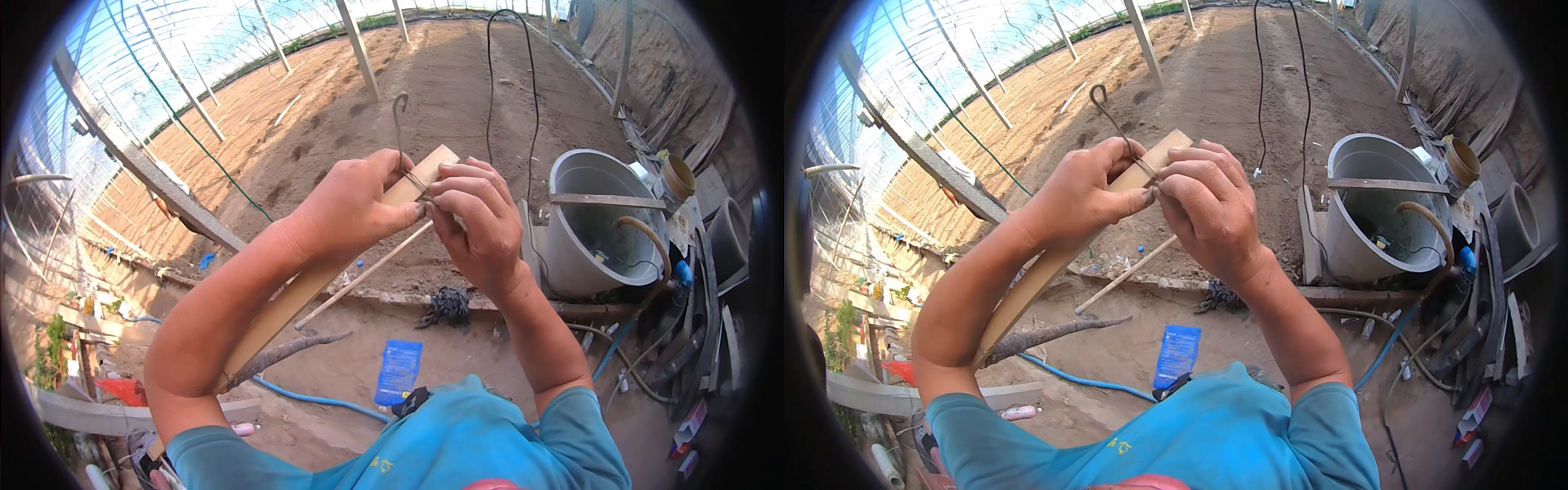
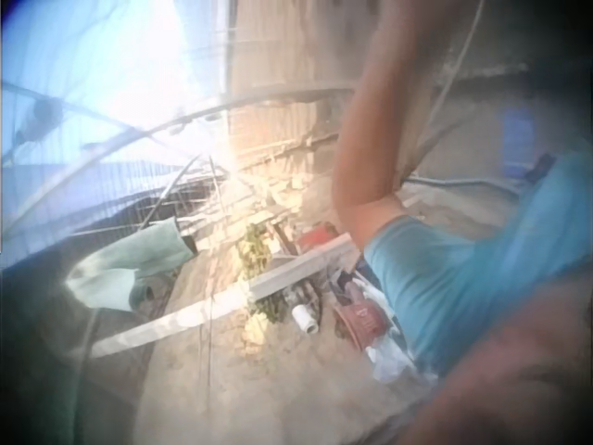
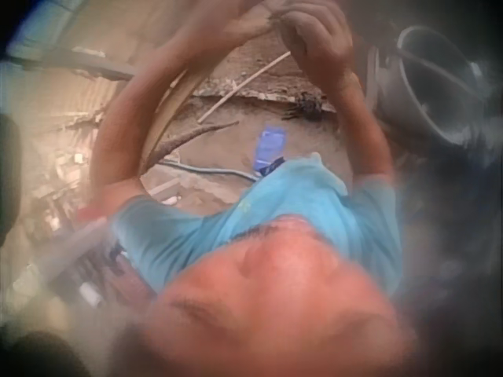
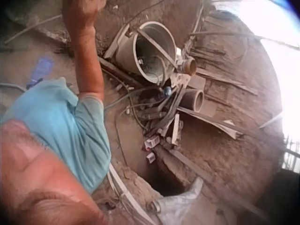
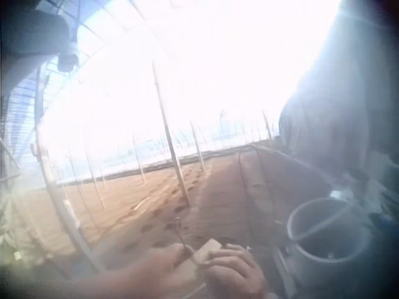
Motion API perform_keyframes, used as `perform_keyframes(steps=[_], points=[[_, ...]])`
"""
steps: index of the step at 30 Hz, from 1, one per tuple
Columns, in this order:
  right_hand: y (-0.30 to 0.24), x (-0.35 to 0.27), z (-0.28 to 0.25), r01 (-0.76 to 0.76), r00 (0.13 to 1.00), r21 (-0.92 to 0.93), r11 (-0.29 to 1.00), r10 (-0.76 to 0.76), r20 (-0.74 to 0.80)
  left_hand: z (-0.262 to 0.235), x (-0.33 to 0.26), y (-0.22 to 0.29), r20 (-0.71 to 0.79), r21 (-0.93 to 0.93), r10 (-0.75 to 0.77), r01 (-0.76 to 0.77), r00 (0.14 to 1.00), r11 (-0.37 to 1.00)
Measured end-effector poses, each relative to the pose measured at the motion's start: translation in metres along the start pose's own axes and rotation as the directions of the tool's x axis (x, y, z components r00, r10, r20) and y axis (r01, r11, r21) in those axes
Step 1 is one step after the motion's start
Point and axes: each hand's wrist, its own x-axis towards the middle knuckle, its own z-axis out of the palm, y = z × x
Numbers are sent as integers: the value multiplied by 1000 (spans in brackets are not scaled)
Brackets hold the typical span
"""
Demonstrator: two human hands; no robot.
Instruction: The person uses pliers to bend and secure a metal wire around a small wooden block, then attaches the block to a longer wooden stick. The person repeatedly adjusts the wire and positions the components while working in a greenhouse.
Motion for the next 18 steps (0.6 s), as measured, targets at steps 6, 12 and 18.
perform_keyframes(steps=[6,12,18], points=[[-8,23,8,63,995,-43,997,-59,75,-17,-5,-8,-77,79,47,-41,996,996],[-24,36,19,-80,990,-17,997,81,113,-23,-19,-12,-161,166,55,-27,985,986],[-27,59,16,-360,899,76,930,324,296,-26,-27,-8,-165,73,-44,57,985,996]])
